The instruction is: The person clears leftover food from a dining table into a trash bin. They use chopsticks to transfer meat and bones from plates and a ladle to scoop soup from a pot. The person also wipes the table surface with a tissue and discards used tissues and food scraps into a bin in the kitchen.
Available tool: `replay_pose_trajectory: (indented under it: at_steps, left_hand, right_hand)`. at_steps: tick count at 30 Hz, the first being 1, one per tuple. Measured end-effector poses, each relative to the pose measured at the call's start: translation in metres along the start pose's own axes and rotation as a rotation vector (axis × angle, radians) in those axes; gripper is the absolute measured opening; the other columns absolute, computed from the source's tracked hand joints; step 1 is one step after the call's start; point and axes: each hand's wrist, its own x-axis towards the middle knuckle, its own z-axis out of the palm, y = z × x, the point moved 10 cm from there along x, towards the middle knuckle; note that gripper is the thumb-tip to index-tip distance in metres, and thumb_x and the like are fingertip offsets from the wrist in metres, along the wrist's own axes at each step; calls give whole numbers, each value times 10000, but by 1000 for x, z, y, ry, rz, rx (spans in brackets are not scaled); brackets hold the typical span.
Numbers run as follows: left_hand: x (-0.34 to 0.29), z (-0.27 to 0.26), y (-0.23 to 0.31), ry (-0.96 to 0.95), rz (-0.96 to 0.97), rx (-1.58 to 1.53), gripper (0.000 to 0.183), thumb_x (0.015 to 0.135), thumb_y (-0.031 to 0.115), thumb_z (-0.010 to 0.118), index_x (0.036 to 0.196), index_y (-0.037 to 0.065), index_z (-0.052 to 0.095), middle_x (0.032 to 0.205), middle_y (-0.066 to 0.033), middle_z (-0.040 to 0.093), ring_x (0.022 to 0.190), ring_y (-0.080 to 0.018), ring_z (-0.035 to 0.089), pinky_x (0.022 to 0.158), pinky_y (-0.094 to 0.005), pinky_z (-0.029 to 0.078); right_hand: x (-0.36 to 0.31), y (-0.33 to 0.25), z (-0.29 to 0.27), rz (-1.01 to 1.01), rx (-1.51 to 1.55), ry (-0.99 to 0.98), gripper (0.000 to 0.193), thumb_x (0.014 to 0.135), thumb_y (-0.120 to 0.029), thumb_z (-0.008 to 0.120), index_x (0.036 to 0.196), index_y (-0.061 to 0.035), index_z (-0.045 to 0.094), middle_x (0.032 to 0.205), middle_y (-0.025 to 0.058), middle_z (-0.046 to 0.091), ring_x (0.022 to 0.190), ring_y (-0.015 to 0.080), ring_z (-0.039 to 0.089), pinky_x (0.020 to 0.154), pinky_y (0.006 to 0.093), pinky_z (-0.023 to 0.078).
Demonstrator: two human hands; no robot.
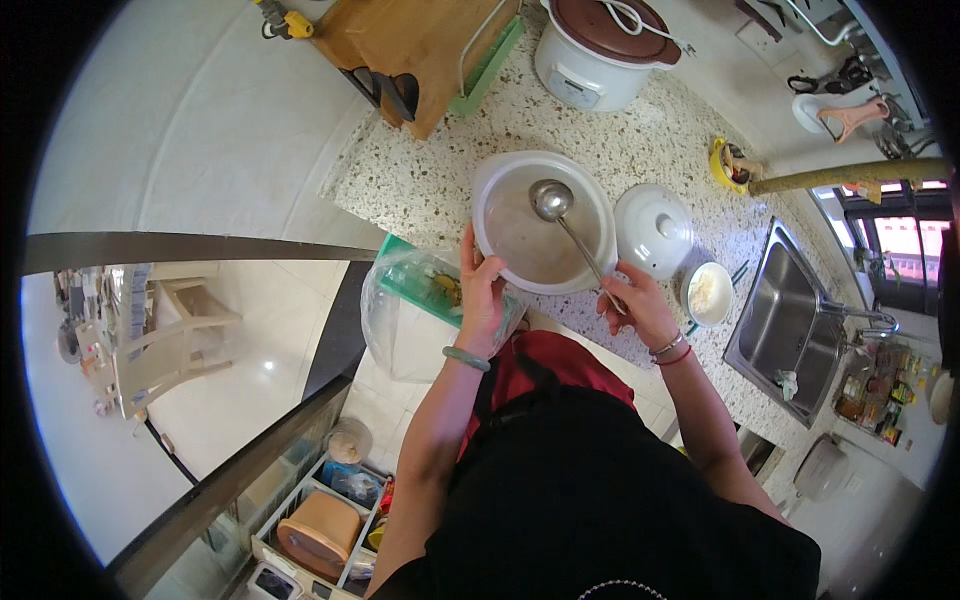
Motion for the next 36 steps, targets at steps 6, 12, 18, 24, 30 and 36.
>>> replay_pose_trajectory:
  at_steps: [6, 12, 18, 24, 30, 36]
  left_hand:
    - [15, 3, -15, 3, -32, -9, 800, 781, 43, 542, 1510, 102, 218, 1379, -81, 462, 1174, -196, 509, 950, -323, 453]
    - [24, 3, -18, 41, -36, 53, 753, 777, 47, 514, 1493, 124, 290, 1248, -46, 521, 1022, -144, 538, 816, -267, 477]
    - [42, -14, -35, 113, -49, 198, 683, 791, 54, 496, 1458, 125, 369, 998, 8, 566, 758, -71, 465, 626, -218, 405]
    - [46, -11, -33, 67, -121, 321, 679, 809, 60, 480, 1471, 124, 343, 1028, -1, 564, 782, -78, 477, 661, -216, 419]
    - [30, 3, -6, 98, -24, 244, 702, 880, 117, 479, 1519, 63, 195, 1433, -79, 390, 1197, -163, 439, 1001, -274, 357]
    - [-17, 25, 34, 44, 33, 272, 632, 979, 260, 443, 1525, 86, 177, 1565, -71, 230, 1396, -188, 283, 1136, -343, 214]
  right_hand:
    - [19, 4, -18, -13, 74, 15, 310, 925, -219, 589, 1141, 1, 557, 711, 71, 624, 516, 103, 557, 442, 256, 485]
    - [34, -7, -21, -67, 68, 20, 294, 925, -208, 586, 1125, 5, 548, 702, 70, 617, 507, 101, 552, 432, 252, 482]
    - [44, -10, -22, -72, 51, 34, 285, 923, -203, 595, 1094, 17, 538, 699, 76, 617, 490, 111, 548, 422, 255, 482]
    - [44, -7, -22, -72, 53, 55, 343, 928, -223, 603, 1131, 34, 502, 709, 91, 621, 487, 122, 552, 413, 269, 486]
    - [44, -3, -20, -73, 91, 59, 362, 951, -283, 572, 1163, 3, 508, 735, 109, 638, 497, 128, 563, 422, 280, 504]
    - [33, 3, -12, -29, 48, 37, 370, 971, -345, 523, 1180, -38, 517, 762, 113, 655, 515, 129, 574, 452, 280, 522]
